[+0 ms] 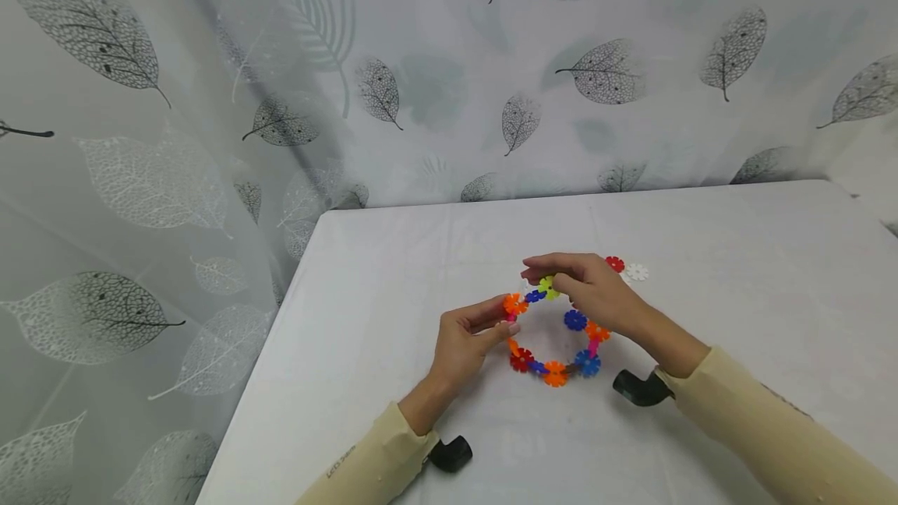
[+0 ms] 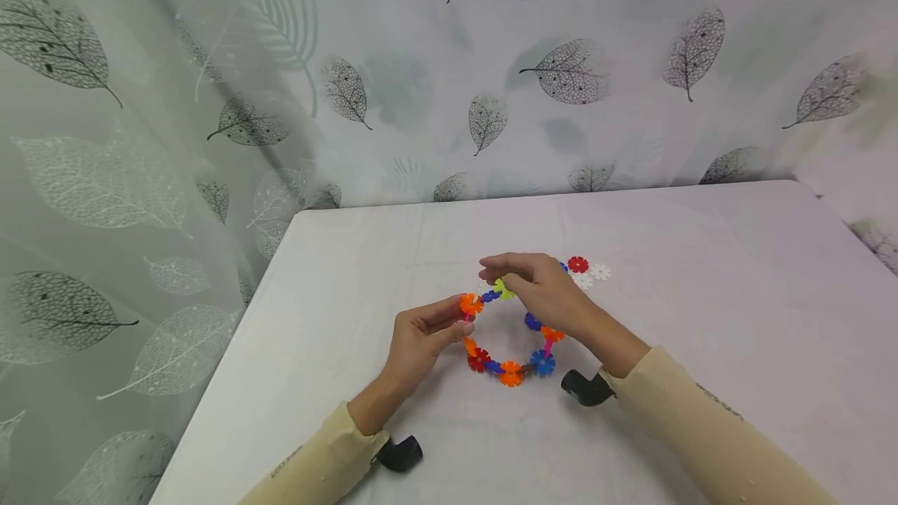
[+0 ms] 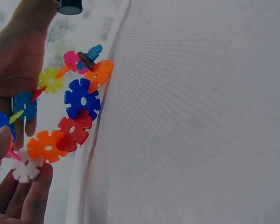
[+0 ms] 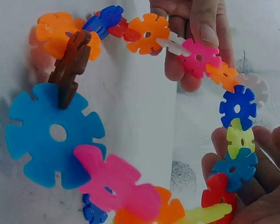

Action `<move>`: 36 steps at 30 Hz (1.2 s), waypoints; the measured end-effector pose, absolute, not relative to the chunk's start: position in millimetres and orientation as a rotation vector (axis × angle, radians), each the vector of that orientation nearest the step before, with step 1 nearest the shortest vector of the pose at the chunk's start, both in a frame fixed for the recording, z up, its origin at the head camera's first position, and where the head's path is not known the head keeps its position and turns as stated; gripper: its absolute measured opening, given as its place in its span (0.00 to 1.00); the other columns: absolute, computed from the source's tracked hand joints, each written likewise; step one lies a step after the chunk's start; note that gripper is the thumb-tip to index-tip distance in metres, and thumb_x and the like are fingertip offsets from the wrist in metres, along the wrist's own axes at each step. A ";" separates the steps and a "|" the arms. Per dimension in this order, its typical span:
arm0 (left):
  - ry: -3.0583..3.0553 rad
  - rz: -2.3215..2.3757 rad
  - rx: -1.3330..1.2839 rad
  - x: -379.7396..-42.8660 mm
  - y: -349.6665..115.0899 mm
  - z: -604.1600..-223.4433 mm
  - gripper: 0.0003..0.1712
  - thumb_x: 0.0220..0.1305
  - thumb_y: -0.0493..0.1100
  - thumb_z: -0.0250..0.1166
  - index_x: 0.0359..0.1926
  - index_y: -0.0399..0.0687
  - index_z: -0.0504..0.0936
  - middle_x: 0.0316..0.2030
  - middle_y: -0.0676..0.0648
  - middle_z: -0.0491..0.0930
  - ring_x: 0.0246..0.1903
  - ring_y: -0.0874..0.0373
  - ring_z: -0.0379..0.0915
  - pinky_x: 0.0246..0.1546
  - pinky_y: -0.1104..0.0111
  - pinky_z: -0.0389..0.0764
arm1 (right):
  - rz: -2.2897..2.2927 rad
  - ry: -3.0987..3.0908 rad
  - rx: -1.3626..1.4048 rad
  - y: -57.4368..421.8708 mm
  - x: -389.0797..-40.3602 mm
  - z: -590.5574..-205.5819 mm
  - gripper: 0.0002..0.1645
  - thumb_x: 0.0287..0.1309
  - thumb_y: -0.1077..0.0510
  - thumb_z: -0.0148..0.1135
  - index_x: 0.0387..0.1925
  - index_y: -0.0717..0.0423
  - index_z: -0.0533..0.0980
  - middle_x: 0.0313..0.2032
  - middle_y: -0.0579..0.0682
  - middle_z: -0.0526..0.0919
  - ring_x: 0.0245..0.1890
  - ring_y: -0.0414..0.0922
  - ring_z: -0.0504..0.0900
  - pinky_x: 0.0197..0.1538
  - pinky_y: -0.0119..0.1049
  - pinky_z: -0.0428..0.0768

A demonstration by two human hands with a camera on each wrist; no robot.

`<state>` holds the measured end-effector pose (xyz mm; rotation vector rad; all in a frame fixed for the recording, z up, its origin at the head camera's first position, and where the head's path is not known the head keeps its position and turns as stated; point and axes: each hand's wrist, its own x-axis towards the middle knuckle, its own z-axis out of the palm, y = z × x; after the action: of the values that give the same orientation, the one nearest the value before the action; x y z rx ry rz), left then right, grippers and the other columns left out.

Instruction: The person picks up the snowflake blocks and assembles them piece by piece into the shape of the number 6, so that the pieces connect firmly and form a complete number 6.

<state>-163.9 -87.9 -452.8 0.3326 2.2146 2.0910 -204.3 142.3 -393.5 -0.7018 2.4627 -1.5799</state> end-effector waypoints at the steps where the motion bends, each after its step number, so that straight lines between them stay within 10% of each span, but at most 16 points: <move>1: 2.216 2.086 0.335 -164.0 -87.9 -452.9 0.24 0.61 0.38 0.74 0.59 0.49 0.85 0.50 0.49 0.86 0.51 0.54 0.82 0.49 0.66 0.82 | -1.579 2.457 -0.709 143.1 -204.4 -393.5 0.25 0.68 0.69 0.50 0.63 0.59 0.77 0.54 0.57 0.84 0.57 0.51 0.82 0.55 0.35 0.80; 9: 2.191 2.091 0.337 -165.2 -89.0 -454.0 0.24 0.62 0.38 0.74 0.60 0.48 0.84 0.50 0.46 0.86 0.50 0.52 0.83 0.49 0.66 0.82 | -1.491 2.466 -0.783 147.8 -205.7 -393.6 0.28 0.63 0.65 0.67 0.64 0.56 0.76 0.55 0.57 0.83 0.54 0.51 0.84 0.53 0.42 0.82; 36: 2.189 2.062 0.415 -165.2 -87.6 -447.5 0.23 0.63 0.37 0.72 0.60 0.49 0.83 0.51 0.47 0.86 0.52 0.53 0.82 0.48 0.66 0.83 | -1.543 2.404 -0.766 156.0 -204.0 -393.6 0.34 0.60 0.62 0.73 0.67 0.56 0.74 0.55 0.56 0.84 0.51 0.50 0.86 0.50 0.33 0.83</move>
<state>-165.2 -87.6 -447.5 0.4148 2.1890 2.0622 -204.0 156.0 -393.6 -0.7665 2.4043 -1.5430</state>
